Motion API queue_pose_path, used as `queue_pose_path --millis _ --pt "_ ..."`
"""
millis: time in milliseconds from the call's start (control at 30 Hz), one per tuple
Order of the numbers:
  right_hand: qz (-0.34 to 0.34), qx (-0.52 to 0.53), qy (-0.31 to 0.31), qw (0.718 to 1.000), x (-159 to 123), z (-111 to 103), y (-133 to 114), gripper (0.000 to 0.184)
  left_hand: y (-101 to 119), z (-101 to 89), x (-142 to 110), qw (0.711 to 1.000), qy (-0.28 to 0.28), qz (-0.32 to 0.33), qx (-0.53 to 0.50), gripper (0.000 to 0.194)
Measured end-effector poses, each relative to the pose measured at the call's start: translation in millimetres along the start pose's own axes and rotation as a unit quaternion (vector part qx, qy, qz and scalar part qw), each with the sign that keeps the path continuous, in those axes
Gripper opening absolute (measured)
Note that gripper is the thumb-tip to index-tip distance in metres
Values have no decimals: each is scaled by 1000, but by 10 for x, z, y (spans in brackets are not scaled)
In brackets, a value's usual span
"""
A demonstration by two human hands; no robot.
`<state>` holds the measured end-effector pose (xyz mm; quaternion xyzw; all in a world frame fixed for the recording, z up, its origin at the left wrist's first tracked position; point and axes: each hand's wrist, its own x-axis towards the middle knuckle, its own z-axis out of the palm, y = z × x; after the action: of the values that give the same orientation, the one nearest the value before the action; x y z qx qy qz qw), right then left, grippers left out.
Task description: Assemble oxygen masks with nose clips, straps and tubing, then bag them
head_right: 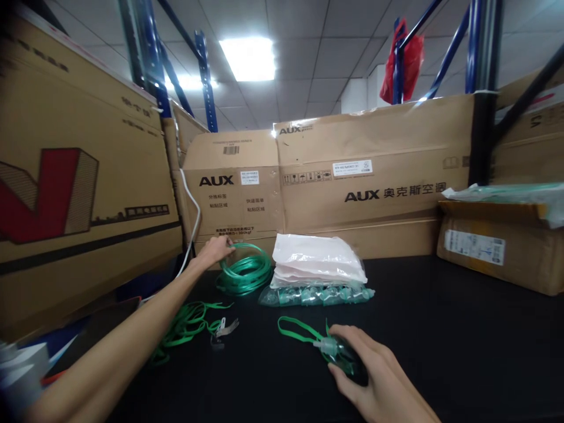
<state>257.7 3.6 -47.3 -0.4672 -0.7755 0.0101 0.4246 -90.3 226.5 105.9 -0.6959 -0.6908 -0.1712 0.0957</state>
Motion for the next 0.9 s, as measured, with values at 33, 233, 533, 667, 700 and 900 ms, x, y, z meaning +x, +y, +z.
queue_pose_path --millis 33,233,533,667,700,900 --pt "2 3 5 1000 0 7 -7 31 19 -67 2 1000 11 2 -8 33" --pt "15 21 16 1000 12 5 -24 31 177 -647 -115 991 123 7 -54 31" --pt "14 19 -12 1000 27 -47 2 31 669 -1290 -935 948 287 61 -127 32" --pt "20 16 12 1000 42 -19 37 32 840 -1067 -1322 954 228 104 -163 28" --pt "23 13 17 1000 47 -18 44 32 855 -975 -1407 957 203 115 -172 28" --pt "49 -13 47 998 73 -161 146 25 657 -365 -1798 972 44 146 -177 28"
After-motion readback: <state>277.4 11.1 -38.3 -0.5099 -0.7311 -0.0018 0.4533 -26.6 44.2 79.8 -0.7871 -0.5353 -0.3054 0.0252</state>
